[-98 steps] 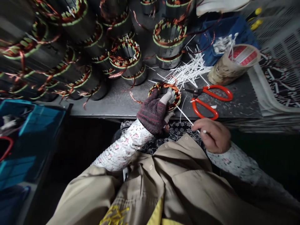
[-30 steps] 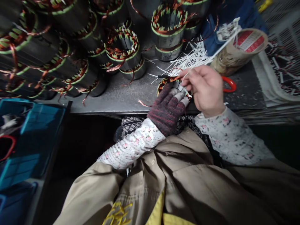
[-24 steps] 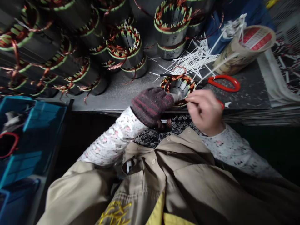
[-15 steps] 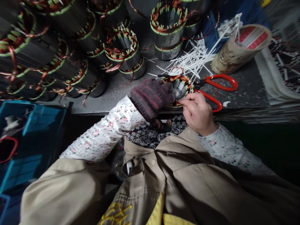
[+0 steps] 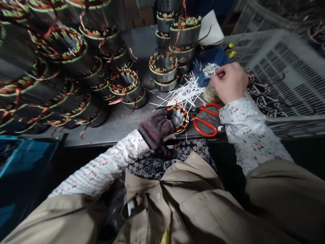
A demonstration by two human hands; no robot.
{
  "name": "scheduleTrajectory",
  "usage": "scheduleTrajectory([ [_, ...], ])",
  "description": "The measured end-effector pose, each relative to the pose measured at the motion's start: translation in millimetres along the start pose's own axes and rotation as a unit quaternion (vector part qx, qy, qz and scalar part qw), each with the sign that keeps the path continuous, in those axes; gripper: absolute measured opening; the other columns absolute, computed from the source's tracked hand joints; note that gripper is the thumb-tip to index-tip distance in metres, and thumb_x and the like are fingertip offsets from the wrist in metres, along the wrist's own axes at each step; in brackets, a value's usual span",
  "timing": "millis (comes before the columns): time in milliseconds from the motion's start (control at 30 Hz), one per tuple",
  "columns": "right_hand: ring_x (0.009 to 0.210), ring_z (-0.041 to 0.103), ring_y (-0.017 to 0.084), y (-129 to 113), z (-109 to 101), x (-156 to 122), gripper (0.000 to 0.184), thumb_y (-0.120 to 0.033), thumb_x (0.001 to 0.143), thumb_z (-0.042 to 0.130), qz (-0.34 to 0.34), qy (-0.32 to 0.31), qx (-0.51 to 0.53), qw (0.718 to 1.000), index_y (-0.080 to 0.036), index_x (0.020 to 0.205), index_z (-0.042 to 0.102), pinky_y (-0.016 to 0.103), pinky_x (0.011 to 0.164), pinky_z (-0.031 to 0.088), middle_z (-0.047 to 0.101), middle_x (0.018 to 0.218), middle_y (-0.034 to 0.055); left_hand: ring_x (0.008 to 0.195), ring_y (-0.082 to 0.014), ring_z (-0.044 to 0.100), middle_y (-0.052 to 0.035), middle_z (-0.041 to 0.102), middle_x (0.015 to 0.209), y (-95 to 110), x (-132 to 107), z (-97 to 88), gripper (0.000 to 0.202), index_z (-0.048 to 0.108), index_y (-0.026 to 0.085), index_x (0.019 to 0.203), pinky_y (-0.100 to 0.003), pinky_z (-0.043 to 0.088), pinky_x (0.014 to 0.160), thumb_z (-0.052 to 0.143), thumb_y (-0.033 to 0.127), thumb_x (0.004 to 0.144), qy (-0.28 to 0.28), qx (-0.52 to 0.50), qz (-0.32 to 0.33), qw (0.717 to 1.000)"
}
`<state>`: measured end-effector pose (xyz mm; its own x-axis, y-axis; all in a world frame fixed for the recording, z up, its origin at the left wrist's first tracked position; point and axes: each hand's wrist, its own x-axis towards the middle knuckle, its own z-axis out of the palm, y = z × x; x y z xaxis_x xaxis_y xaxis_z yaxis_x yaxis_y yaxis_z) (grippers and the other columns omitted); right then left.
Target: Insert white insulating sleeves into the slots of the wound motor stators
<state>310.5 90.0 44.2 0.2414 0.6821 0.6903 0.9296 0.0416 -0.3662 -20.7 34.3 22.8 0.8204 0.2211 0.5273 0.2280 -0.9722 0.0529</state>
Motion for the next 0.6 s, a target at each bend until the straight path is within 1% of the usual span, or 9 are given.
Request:
scheduleTrajectory([
  [67, 0.079, 0.065, 0.025, 4, 4, 6, 0.018, -0.030, 0.086, 0.072, -0.007, -0.005, 0.022, 1.000, -0.027, 0.071, 0.063, 0.045, 0.073, 0.053, 0.065, 0.079, 0.0042, 0.085, -0.0216, 0.071, -0.0038, 0.073, 0.081, 12, -6, 9.3, 0.022, 0.059, 0.025, 0.093, -0.048, 0.062, 0.098, 0.056, 0.047, 0.096, 0.055, 0.026, -0.036, 0.998],
  [133, 0.075, 0.066, 0.022, -1, -3, -2, 0.016, -0.031, 0.089, 0.070, -0.011, 0.012, 0.085, 0.996, -0.025, 0.076, 0.062, 0.041, 0.070, 0.053, 0.067, 0.078, 0.0036, 0.081, -0.0206, 0.071, -0.0022, 0.072, 0.078, 24, -8, 16.2, 0.021, 0.058, 0.024, 0.093, -0.047, 0.063, 0.094, 0.059, 0.044, 0.096, 0.113, 0.055, -0.068, 0.990],
  [233, 0.069, 0.069, 0.018, -26, -26, -37, 0.013, -0.036, 0.096, 0.063, 0.024, -0.005, 0.257, 0.966, -0.026, 0.091, 0.059, 0.036, 0.063, 0.054, 0.071, 0.085, 0.0044, 0.081, -0.0193, 0.072, -0.0024, 0.072, 0.080, 38, -5, 21.8, 0.017, 0.058, 0.019, 0.095, -0.044, 0.062, 0.095, 0.062, 0.036, 0.096, 0.156, 0.104, -0.111, 0.976],
  [300, 0.078, 0.072, 0.019, -50, -44, -69, 0.007, -0.035, 0.099, 0.060, 0.029, -0.042, 0.330, 0.943, -0.028, 0.099, 0.061, 0.037, 0.069, 0.059, 0.073, 0.092, 0.0053, 0.088, -0.0192, 0.073, -0.0045, 0.074, 0.087, 42, -1, 23.4, 0.017, 0.059, 0.018, 0.095, -0.044, 0.059, 0.099, 0.064, 0.035, 0.095, 0.154, 0.113, -0.139, 0.972],
  [333, 0.078, 0.073, 0.020, -61, -53, -85, 0.005, -0.033, 0.099, 0.060, 0.010, -0.034, 0.325, 0.945, -0.028, 0.098, 0.062, 0.038, 0.068, 0.060, 0.074, 0.090, 0.0046, 0.092, -0.0196, 0.074, -0.0058, 0.075, 0.094, 43, 0, 24.1, 0.019, 0.059, 0.018, 0.095, -0.044, 0.057, 0.103, 0.066, 0.036, 0.094, 0.150, 0.109, -0.152, 0.971],
  [400, 0.081, 0.075, 0.022, -77, -66, -114, 0.006, -0.024, 0.096, 0.063, -0.075, -0.057, 0.291, 0.952, -0.027, 0.092, 0.066, 0.039, 0.071, 0.061, 0.076, 0.089, 0.0028, 0.100, -0.0214, 0.073, -0.0088, 0.076, 0.106, 44, 1, 25.5, 0.024, 0.059, 0.017, 0.097, -0.048, 0.053, 0.110, 0.069, 0.038, 0.092, 0.147, 0.099, -0.169, 0.970],
  [467, 0.082, 0.076, 0.022, -83, -74, -139, 0.011, -0.016, 0.091, 0.064, -0.168, -0.098, 0.278, 0.941, -0.027, 0.091, 0.068, 0.037, 0.072, 0.063, 0.078, 0.091, 0.0017, 0.106, -0.0233, 0.072, -0.0104, 0.074, 0.111, 44, 0, 26.9, 0.026, 0.058, 0.017, 0.099, -0.051, 0.050, 0.113, 0.070, 0.038, 0.090, 0.148, 0.094, -0.172, 0.970],
  [500, 0.082, 0.076, 0.021, -83, -76, -148, 0.014, -0.014, 0.090, 0.064, -0.198, -0.112, 0.282, 0.932, -0.027, 0.094, 0.068, 0.036, 0.072, 0.063, 0.079, 0.091, 0.0016, 0.107, -0.0237, 0.071, -0.0102, 0.074, 0.110, 44, -1, 27.6, 0.026, 0.058, 0.017, 0.100, -0.052, 0.050, 0.113, 0.070, 0.038, 0.090, 0.149, 0.096, -0.169, 0.969],
  [600, 0.080, 0.077, 0.020, -75, -78, -168, 0.023, -0.010, 0.089, 0.060, -0.215, -0.114, 0.298, 0.923, -0.028, 0.103, 0.065, 0.034, 0.069, 0.065, 0.079, 0.092, 0.0028, 0.106, -0.0245, 0.071, -0.0096, 0.073, 0.104, 46, -4, 28.6, 0.030, 0.057, 0.017, 0.109, -0.051, 0.051, 0.112, 0.068, 0.037, 0.091, 0.155, 0.110, -0.169, 0.967],
])
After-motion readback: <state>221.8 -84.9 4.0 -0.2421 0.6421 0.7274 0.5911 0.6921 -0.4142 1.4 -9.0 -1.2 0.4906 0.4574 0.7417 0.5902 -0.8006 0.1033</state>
